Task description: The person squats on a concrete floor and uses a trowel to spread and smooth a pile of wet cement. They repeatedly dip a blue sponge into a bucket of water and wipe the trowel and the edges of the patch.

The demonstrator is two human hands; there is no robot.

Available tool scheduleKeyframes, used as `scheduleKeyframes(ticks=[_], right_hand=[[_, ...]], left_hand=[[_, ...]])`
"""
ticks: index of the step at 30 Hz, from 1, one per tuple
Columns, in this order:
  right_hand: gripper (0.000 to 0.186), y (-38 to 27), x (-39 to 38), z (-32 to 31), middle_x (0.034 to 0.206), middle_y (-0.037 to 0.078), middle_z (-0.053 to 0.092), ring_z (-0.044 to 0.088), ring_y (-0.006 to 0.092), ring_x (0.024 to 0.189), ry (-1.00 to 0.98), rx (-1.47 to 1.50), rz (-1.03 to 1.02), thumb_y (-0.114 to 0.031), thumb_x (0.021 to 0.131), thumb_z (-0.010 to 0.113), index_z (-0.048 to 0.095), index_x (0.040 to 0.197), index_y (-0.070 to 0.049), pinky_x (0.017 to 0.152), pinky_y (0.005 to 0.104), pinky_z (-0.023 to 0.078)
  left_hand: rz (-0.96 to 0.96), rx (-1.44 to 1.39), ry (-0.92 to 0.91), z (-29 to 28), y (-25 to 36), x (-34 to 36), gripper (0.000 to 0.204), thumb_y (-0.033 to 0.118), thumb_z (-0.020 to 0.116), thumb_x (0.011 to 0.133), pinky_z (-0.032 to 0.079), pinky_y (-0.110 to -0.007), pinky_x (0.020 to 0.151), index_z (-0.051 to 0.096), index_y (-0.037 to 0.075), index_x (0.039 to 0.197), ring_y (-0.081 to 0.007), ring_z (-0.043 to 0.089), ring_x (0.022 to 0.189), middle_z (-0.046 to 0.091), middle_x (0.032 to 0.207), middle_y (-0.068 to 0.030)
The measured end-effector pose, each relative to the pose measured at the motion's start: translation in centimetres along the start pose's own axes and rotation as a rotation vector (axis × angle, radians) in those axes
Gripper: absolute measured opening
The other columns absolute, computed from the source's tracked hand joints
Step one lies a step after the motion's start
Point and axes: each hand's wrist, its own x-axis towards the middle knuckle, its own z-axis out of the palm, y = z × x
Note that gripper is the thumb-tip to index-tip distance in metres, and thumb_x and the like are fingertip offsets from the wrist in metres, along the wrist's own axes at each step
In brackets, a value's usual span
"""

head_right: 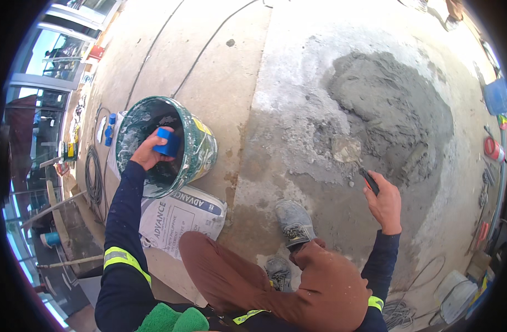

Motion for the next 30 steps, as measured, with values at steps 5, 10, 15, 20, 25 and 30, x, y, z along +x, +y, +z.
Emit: scheduleKeyframes(ticks=[5, 10, 15, 20, 25, 30], right_hand=[[0.041, 0.6, -0.2, -0.4, 0.103, 0.017, 0.077, 0.072, 0.0411, 0.098, 0.026, 0.02, 0.0, -0.015, 0.085, 0.077, 0.073, 0.127, -0.012, 0.084, 0.0473, 0.056], [0.042, 2.1, -1.7, -0.2, 0.1, 0.016, 0.077, 0.072, 0.0403, 0.095, 0.025, -0.016, -0.012, -0.018, 0.087, 0.076, 0.072, 0.128, -0.014, 0.082, 0.049, 0.056], [0.041, 1.4, -2.4, 0.2, 0.098, 0.016, 0.077, 0.072, 0.0403, 0.094, 0.021, -0.007, -0.004, -0.019, 0.087, 0.076, 0.072, 0.128, -0.014, 0.082, 0.0495, 0.056], [0.04, 1.7, -3.6, -0.5, 0.097, 0.016, 0.076, 0.072, 0.0409, 0.092, 0.035, 0.006, 0.033, -0.018, 0.087, 0.076, 0.072, 0.127, -0.014, 0.081, 0.0493, 0.056], [0.039, 2.6, -4.7, -1.5, 0.096, 0.015, 0.076, 0.072, 0.041, 0.091, 0.036, 0.015, 0.08, -0.017, 0.087, 0.076, 0.072, 0.126, -0.014, 0.081, 0.0489, 0.056], [0.038, 3.2, -5.2, -1.5, 0.095, 0.015, 0.075, 0.071, 0.041, 0.09, 0.055, 0.036, 0.078, -0.017, 0.087, 0.076, 0.072, 0.125, -0.014, 0.08, 0.0485, 0.056]], left_hand=[[0.35, -0.28, -0.079, 2.4, 4.3, -6.2, 0.068, 0.042, 0.068, 0.098, 0.063, -0.049, 0.083, 0.048, 0.011, 0.155, -0.0337, 0.071, 0.106, 0.064, 0.135, -0.0199], [0.508, -0.219, -0.349, 10.8, 7.7, -5.0, 0.068, 0.055, 0.069, 0.103, 0.061, -0.048, 0.077, 0.048, 0.011, 0.15, -0.0339, 0.068, 0.105, 0.06, 0.132, -0.0174], [0.369, -0.091, -0.528, 24.4, 8.9, -2.3, 0.054, 0.036, 0.08, 0.095, 0.065, -0.054, 0.091, 0.056, 0.005, 0.132, -0.031, 0.071, 0.111, 0.061, 0.117, -0.0149], [0.292, 0.035, -0.606, 34.2, 5.9, 4.0, 0.029, 0.013, 0.077, 0.094, 0.065, -0.038, 0.076, 0.06, 0.007, 0.117, -0.0236, 0.073, 0.103, 0.065, 0.115, -0.0118], [0.343, 0.143, -0.611, 39.8, 2.8, 8.7, 0.021, 0.008, 0.071, 0.099, 0.058, -0.029, 0.066, 0.061, 0.01, 0.118, -0.0172, 0.073, 0.092, 0.071, 0.118, -0.0096], [0.416, 0.237, -0.546, 42.6, 2.1, 9.8, 0.018, 0.02, 0.072, 0.105, 0.05, -0.025, 0.06, 0.066, 0.01, 0.119, -0.0101, 0.065, 0.078, 0.071, 0.1, -0.0031]])
